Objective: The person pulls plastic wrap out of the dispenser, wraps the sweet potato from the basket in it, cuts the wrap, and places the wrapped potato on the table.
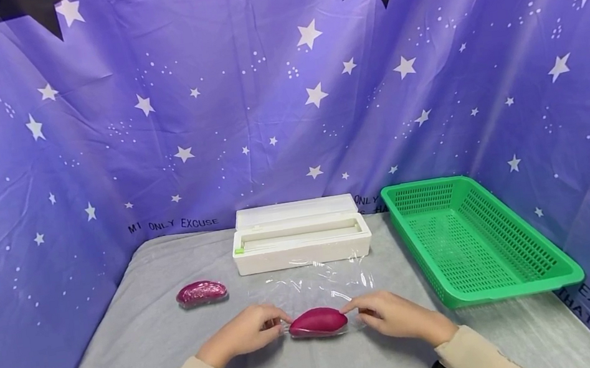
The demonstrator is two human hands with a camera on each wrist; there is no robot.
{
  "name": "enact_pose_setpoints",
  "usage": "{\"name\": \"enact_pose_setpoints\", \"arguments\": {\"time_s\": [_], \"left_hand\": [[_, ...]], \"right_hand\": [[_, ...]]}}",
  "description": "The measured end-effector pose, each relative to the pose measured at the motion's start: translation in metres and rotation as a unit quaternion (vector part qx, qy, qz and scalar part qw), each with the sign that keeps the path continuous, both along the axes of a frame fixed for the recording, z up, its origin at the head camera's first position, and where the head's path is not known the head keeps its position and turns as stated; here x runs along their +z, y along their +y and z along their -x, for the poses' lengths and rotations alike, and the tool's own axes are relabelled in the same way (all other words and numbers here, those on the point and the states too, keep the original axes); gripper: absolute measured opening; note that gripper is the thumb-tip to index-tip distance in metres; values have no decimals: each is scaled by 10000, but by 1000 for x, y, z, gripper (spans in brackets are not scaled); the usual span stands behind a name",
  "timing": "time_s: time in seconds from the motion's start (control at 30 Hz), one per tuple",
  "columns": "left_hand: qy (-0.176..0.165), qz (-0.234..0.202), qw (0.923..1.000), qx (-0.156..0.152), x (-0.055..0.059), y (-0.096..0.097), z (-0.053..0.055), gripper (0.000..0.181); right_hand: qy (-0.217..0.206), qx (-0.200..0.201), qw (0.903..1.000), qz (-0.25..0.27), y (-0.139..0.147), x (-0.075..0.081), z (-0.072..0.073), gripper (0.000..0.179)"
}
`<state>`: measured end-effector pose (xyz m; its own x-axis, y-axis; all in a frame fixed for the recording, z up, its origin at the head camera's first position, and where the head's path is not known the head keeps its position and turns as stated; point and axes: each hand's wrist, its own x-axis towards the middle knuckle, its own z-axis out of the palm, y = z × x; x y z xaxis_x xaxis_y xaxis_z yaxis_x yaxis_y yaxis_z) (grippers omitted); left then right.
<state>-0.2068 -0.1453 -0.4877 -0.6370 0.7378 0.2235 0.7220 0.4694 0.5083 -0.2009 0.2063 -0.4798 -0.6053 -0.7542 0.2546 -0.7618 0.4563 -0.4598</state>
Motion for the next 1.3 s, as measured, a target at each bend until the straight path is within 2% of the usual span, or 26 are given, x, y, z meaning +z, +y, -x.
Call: {"name": "enact_pose_setpoints", "arguments": {"time_s": [0.2,0.27,0.53,0.7,0.83,1.17,1.3], "left_hand": [[33,-22,10000,73,1,1,5,19],[9,-16,10000,93,1,1,9,19],[-441,-90,9985,298,0,3,22,21],[-718,-114,9959,538,-3,3,27,21],[-681,-178,9957,604,-7,4,33,21],[-703,-288,9943,741,-15,8,44,20],[-995,-417,9907,833,-17,5,46,23]], "right_hand": [[235,-97,9997,-66,-3,3,7,26],[190,-148,9997,-65,-4,3,9,26],[87,-366,9993,-34,-5,1,25,29],[-254,-484,9985,33,-6,-1,35,29],[-706,-581,9956,181,-7,-6,43,27],[-1769,-918,9790,425,-8,-21,55,23],[-1988,-1009,9736,485,-10,-23,56,24]]}}
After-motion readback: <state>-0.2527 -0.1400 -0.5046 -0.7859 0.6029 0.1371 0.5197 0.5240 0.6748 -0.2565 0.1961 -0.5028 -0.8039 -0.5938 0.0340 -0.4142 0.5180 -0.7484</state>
